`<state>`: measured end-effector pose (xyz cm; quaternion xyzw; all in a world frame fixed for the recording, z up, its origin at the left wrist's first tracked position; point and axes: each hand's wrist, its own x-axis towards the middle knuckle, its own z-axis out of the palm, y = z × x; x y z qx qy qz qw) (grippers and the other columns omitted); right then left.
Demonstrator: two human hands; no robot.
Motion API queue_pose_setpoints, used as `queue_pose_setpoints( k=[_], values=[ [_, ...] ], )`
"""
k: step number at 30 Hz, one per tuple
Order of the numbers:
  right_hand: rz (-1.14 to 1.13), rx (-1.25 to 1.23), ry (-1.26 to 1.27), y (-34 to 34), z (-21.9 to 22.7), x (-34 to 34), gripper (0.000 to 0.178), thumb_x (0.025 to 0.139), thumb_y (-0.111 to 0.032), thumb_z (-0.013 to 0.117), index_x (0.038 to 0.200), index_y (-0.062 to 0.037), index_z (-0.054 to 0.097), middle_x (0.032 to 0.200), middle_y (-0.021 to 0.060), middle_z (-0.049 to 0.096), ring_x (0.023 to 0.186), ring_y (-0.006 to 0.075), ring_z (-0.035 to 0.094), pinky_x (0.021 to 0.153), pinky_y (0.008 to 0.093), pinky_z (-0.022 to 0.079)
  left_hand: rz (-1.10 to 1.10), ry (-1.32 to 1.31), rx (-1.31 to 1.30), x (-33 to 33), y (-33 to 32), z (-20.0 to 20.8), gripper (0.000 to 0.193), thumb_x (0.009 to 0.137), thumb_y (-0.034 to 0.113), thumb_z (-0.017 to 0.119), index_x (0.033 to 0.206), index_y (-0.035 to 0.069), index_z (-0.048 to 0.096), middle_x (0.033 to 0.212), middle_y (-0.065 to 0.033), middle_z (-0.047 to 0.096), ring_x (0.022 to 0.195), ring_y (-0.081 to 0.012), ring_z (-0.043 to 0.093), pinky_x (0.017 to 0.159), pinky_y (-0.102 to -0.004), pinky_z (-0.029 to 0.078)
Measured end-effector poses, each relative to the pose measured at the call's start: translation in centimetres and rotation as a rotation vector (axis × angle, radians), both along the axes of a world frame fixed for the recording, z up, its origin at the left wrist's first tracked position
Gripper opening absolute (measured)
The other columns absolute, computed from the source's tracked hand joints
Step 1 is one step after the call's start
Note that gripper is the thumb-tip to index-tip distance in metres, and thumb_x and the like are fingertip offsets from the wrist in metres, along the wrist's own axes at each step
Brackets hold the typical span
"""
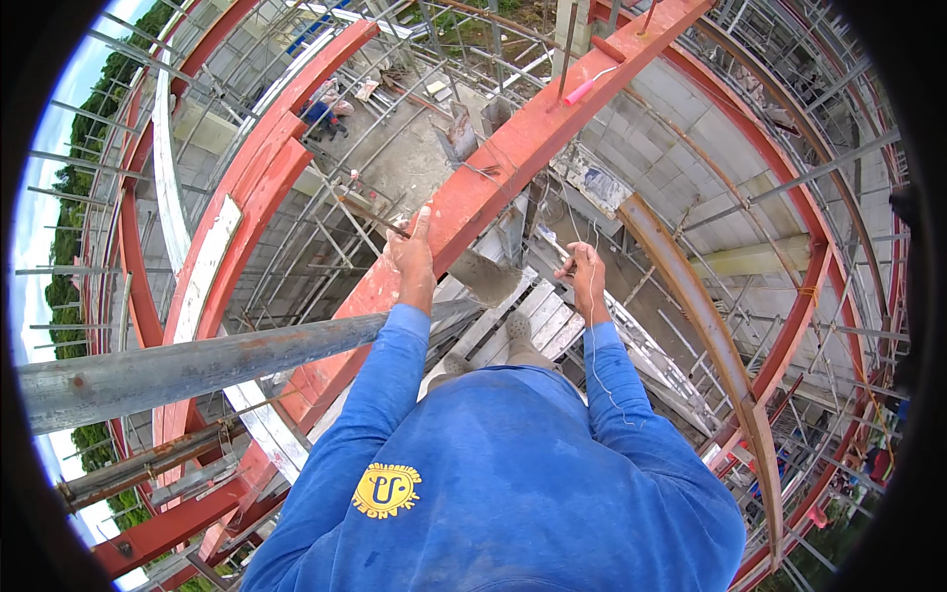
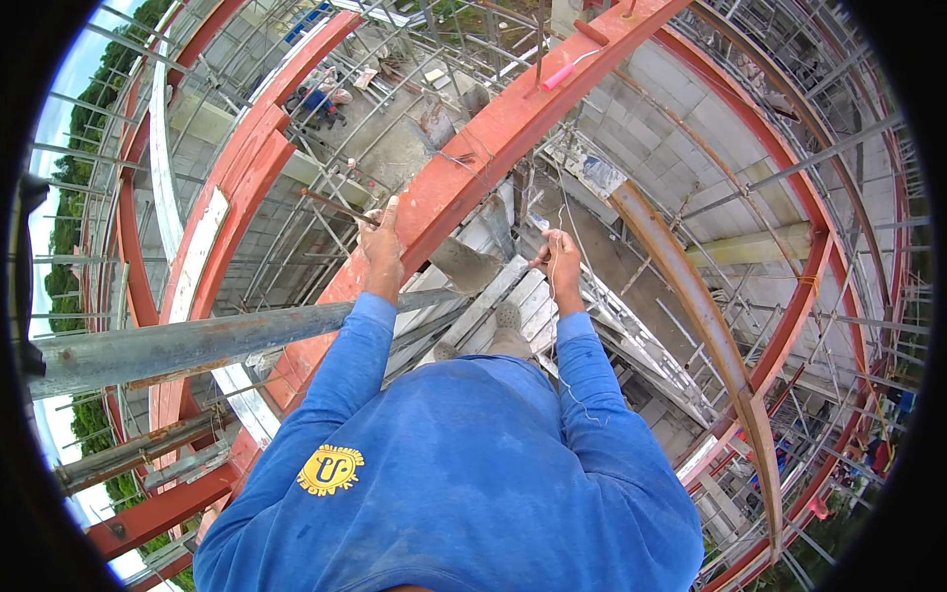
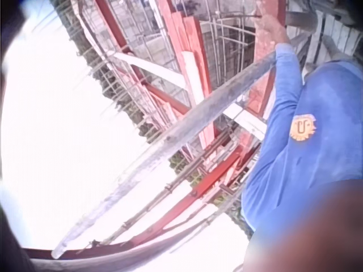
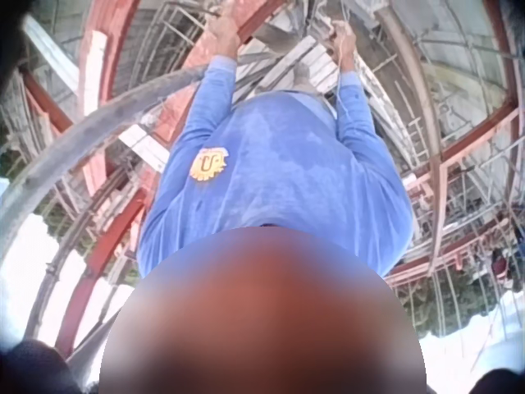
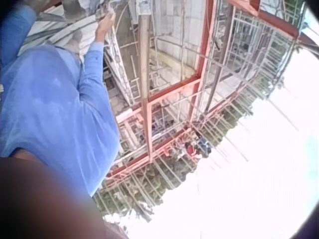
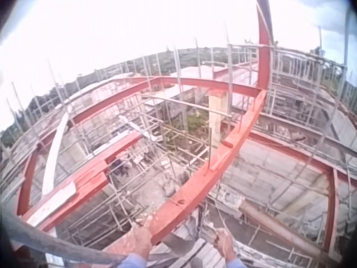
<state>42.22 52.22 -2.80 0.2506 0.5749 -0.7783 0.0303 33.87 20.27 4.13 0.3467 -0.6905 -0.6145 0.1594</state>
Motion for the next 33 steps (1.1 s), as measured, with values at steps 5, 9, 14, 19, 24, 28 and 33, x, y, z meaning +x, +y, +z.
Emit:
queue_pose_setpoints(
  k=[5,9,14,19,24,28,33],
  values=[
    [0.008,-0.001,-0.023,-0.3,0.0,0.4,0.042,0.115,-0.042,0.049,0.121,-0.0032,0.061,0.077,0.0036,0.056,0.065,0.014,0.063,0.066,0.0374,0.064,0.142,-0.016,-0.08,-1.1,0.5,0.7,0.041,0.085,0.03,0.094,0.081,0.001,0.065,0.082,-0.0063,0.06,0.075,-0.0189,0.06,0.068,-0.0389,0.05],
    [0.007,0.018,-0.043,-0.5,0.3,0.4,0.041,0.115,-0.042,0.048,0.121,-0.0035,0.061,0.076,0.0038,0.056,0.065,0.0142,0.062,0.066,0.0383,0.064,0.124,-0.028,-0.193,-0.6,0.1,0.4,0.046,0.085,0.034,0.094,0.074,0.002,0.062,0.082,-0.0077,0.061,0.073,-0.0191,0.058,0.067,-0.0408,0.049],
    [-0.002,-0.026,-0.012,-0.4,0.2,0.5,0.039,0.114,-0.04,0.051,0.121,-0.004,0.062,0.076,0.0017,0.056,0.063,0.0115,0.06,0.065,0.0353,0.064,0.085,0.036,-0.33,-0.6,0.3,0.3,0.055,0.088,0.043,0.09,0.069,0.002,0.058,0.076,-0.0059,0.059,0.068,-0.0184,0.054,0.064,-0.0401,0.047],
    [-0.016,-0.055,-0.033,-0.1,0.2,0.6,0.038,0.114,-0.04,0.052,0.121,-0.0041,0.063,0.076,0.001,0.055,0.063,0.0112,0.06,0.066,0.0354,0.064,-0.072,0.061,-0.091,-0.3,-0.9,0.0,0.064,0.093,0.059,0.079,0.073,0.003,0.058,0.082,-0.0058,0.057,0.076,-0.0172,0.053,0.067,-0.0388,0.046],
    [0.015,-0.046,-0.014,0.3,-0.2,0.5,0.04,0.115,-0.041,0.05,0.12,-0.0042,0.063,0.077,0.0005,0.055,0.064,0.0108,0.059,0.067,0.035,0.064,-0.059,0.089,-0.15,-0.3,-1.2,-0.5,0.068,0.099,0.065,0.069,0.085,-0.002,0.062,0.084,-0.0083,0.06,0.078,-0.0201,0.054,0.074,-0.0407,0.048],
    [-0.018,-0.044,-0.061,1.4,-1.4,1.6,0.043,0.114,-0.044,0.05,0.12,-0.0029,0.063,0.077,0.0017,0.056,0.066,0.0128,0.061,0.07,0.0383,0.065,-0.055,0.06,-0.008,-0.5,0.7,0.9,0.053,0.104,0.047,0.068,0.104,-0.006,0.065,0.092,-0.0096,0.064,0.086,-0.0235,0.059,0.083,-0.0413,0.05],
    [0.028,-0.041,-0.034,0.3,-0.2,1.2,0.045,0.114,-0.045,0.049,0.121,-0.0029,0.062,0.077,0.0018,0.055,0.067,0.0126,0.06,0.071,0.0394,0.065,-0.044,0.022,0.193,-0.9,-1.8,0.1,0.022,0.096,0.028,0.068,0.109,0.011,0.065,0.093,-0.0006,0.06,0.075,-0.0144,0.057,0.059,-0.0366,0.046]
  ],
)
